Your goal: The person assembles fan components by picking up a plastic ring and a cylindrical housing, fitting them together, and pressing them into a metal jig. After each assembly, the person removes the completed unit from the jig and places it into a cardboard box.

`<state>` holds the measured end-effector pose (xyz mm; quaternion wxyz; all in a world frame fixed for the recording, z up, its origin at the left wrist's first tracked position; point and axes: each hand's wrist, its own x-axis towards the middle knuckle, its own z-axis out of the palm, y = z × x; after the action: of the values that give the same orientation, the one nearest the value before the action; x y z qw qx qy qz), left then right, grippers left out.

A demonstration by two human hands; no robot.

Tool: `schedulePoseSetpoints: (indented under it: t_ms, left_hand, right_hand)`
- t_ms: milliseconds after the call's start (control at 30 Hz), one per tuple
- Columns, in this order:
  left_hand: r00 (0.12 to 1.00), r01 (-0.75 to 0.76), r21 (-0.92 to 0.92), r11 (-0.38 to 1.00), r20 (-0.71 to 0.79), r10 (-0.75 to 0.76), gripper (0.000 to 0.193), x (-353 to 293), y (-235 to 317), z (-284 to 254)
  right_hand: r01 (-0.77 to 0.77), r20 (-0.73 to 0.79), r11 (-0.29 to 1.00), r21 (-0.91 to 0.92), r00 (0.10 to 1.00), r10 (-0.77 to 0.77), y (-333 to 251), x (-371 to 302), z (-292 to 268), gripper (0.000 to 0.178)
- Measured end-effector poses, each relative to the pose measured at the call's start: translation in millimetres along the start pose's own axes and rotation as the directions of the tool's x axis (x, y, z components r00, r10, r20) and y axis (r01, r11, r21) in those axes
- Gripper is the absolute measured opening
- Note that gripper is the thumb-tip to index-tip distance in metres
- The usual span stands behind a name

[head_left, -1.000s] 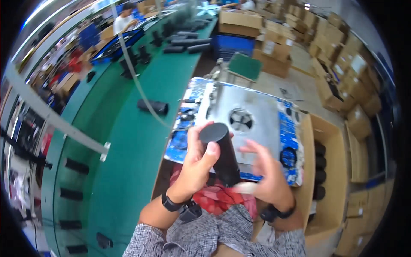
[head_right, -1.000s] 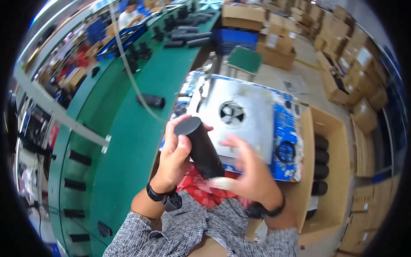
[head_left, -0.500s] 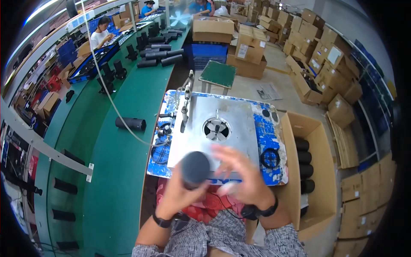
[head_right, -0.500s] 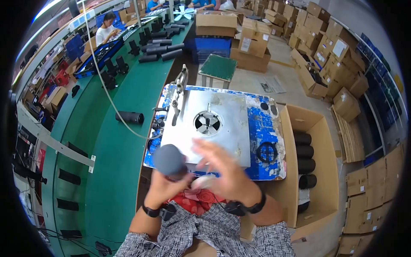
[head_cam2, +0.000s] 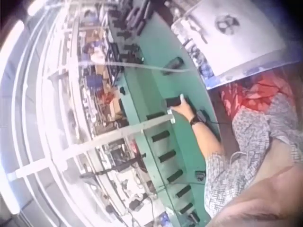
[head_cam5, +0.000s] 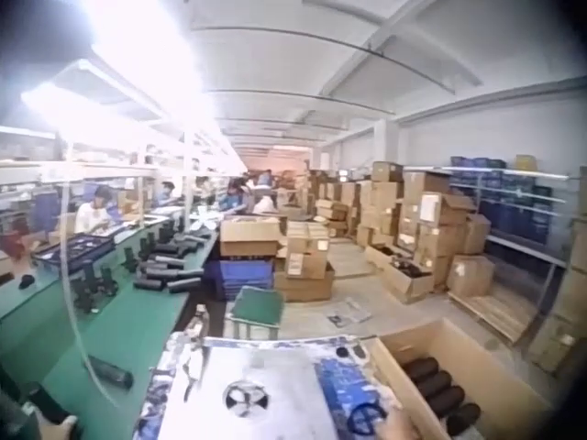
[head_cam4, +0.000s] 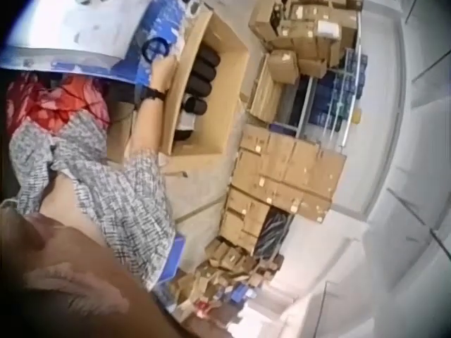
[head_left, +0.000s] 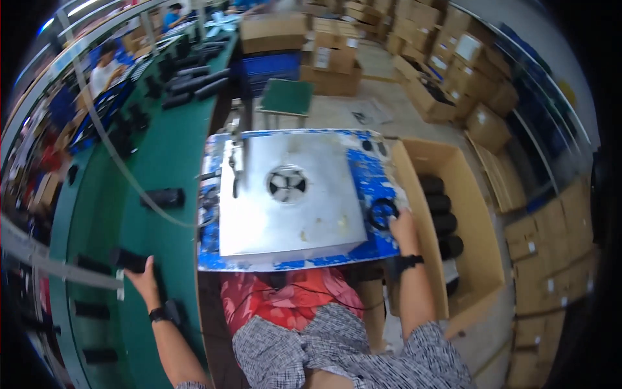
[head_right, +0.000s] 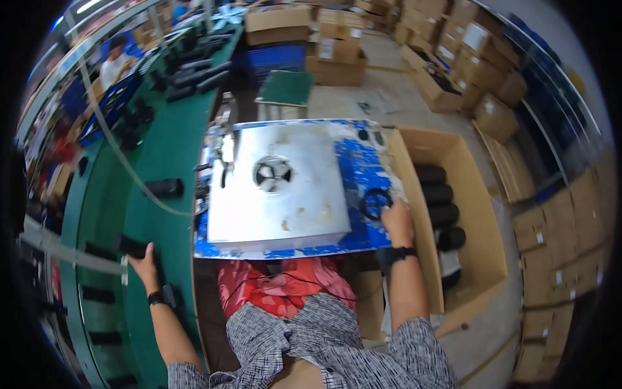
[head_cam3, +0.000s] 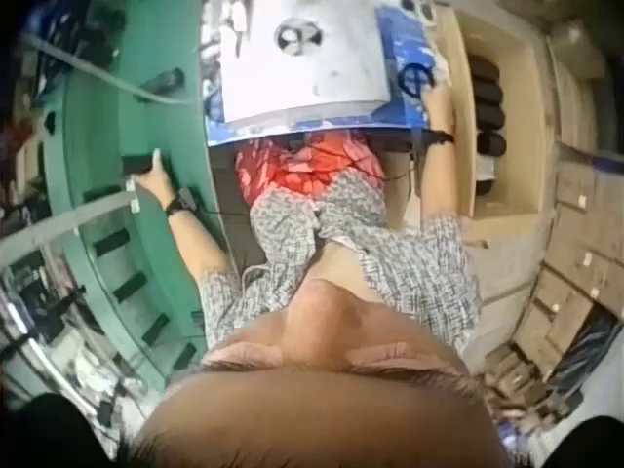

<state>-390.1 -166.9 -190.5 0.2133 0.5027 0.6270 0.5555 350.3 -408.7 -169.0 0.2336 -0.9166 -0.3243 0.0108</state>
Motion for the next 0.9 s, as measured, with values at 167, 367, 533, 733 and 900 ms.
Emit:
schedulePoseSetpoints:
  t_ms: [167,367,533,733,900]
  left_hand:
    - [0.881,-0.268,0.234,0.935,-0.334,0.336,0.064,-21.9,-7.0,-4.0]
    - [0.86,-0.493,-0.176,0.852,0.048,0.508,0.028,-155.4,217.8,35.9]
    - [0.599,0.368,-0.52,0.771,0.767,0.231,0.05,-192.1,344.9,119.7]
    - [0.475,0.528,-0.397,0.751,0.871,0.126,0.048,-172.8,342.8,135.7]
    - [0.495,0.515,-0.383,0.767,0.863,0.098,0.048,-165.5,323.4,153.5]
  right_hand:
    - [0.008,-0.085,0.997,0.08,0.996,-0.002,11.0,-11.0,-27.1,0.031]
    - [0.296,-0.068,0.779,0.553,0.948,-0.311,-159.8,-61.3,-160.0,0.047]
    - [0.585,0.041,0.621,0.522,0.71,-0.703,-238.5,-107.6,-162.4,0.056]
    - [0.548,0.007,0.477,0.687,0.652,-0.759,-269.3,-129.1,-139.8,0.062]
    - [0.586,0.017,0.525,0.617,0.657,-0.754,-273.3,-128.3,-125.4,0.067]
